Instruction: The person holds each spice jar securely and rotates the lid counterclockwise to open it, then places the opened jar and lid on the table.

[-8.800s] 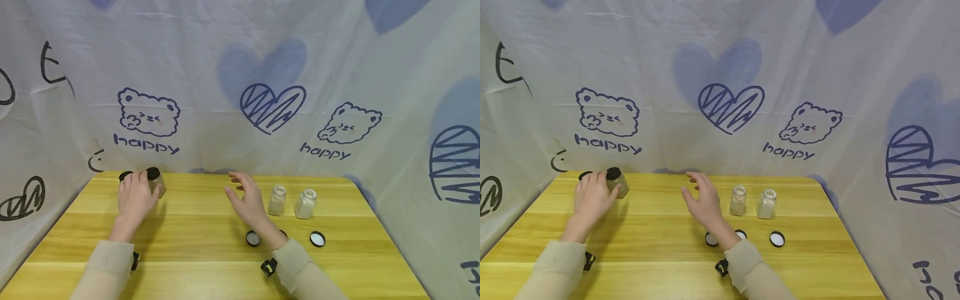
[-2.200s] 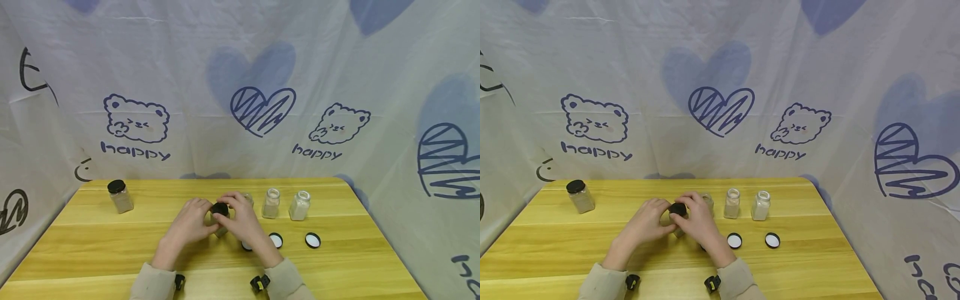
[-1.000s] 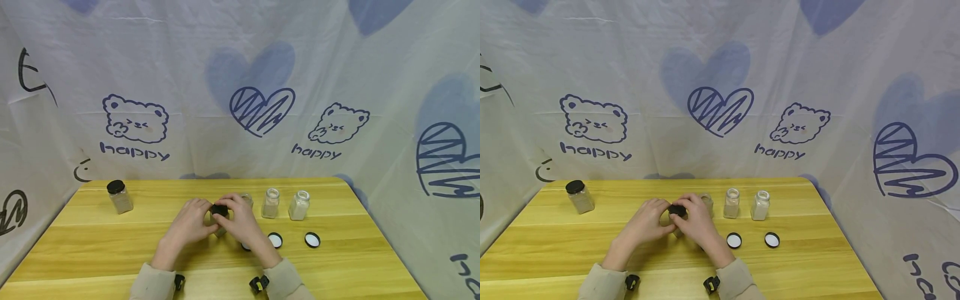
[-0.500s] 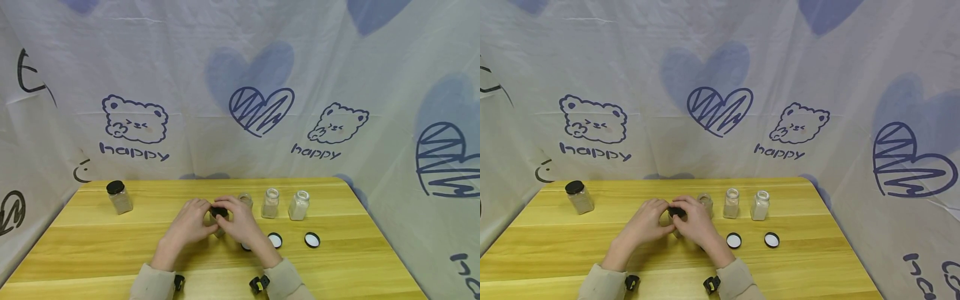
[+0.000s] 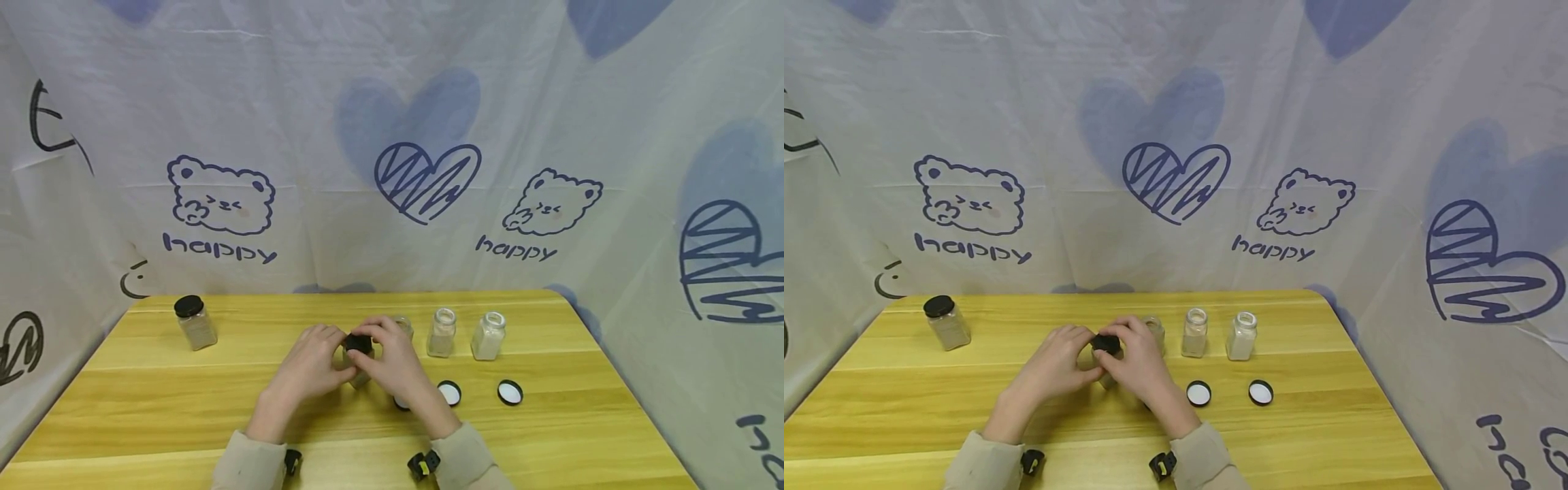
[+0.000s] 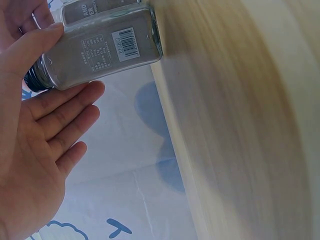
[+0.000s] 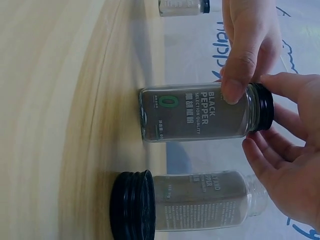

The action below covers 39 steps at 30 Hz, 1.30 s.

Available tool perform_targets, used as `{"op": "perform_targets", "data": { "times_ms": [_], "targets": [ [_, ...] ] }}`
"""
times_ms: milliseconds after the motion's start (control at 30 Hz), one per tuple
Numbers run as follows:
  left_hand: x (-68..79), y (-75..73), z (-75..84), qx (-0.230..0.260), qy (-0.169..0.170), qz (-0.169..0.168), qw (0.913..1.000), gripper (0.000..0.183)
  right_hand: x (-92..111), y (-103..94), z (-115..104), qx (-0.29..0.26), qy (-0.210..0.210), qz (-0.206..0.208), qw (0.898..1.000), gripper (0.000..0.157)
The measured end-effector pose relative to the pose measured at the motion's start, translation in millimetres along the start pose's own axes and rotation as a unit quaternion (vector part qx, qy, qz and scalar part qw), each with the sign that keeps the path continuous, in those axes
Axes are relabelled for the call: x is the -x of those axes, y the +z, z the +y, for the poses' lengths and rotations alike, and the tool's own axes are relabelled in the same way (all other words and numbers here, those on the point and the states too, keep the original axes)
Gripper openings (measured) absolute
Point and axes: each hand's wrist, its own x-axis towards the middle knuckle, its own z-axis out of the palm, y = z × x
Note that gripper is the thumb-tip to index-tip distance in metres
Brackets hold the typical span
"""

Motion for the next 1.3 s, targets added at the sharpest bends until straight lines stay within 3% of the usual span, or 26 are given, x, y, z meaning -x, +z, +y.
{"op": "perform_targets", "data": {
  "times_ms": [367, 600, 900, 1300],
  "targets": [
    [-1.0, 0.4, 0.1, 0.003, -0.008, -0.010, 0.9999, 0.048, 0.4, -1.6, -0.2, 0.019, -0.018, -0.010, 1.000, 0.028],
    [-0.8, 0.5, -0.2, 0.004, -0.007, -0.008, 0.9999, 0.047, -0.2, -3.9, -0.4, -0.003, -0.025, -0.031, 0.999, 0.031],
    [-0.6, 1.1, -0.7, 0.000, 0.006, 0.007, 1.0000, 0.044, -0.8, -2.7, -0.4, -0.039, -0.015, 0.003, 0.999, 0.031],
    [-0.4, 0.4, 0.3, 0.000, 0.004, 0.007, 1.0000, 0.046, -0.7, -0.7, 1.2, -0.012, -0.005, -0.003, 1.000, 0.026]
  ]
}}
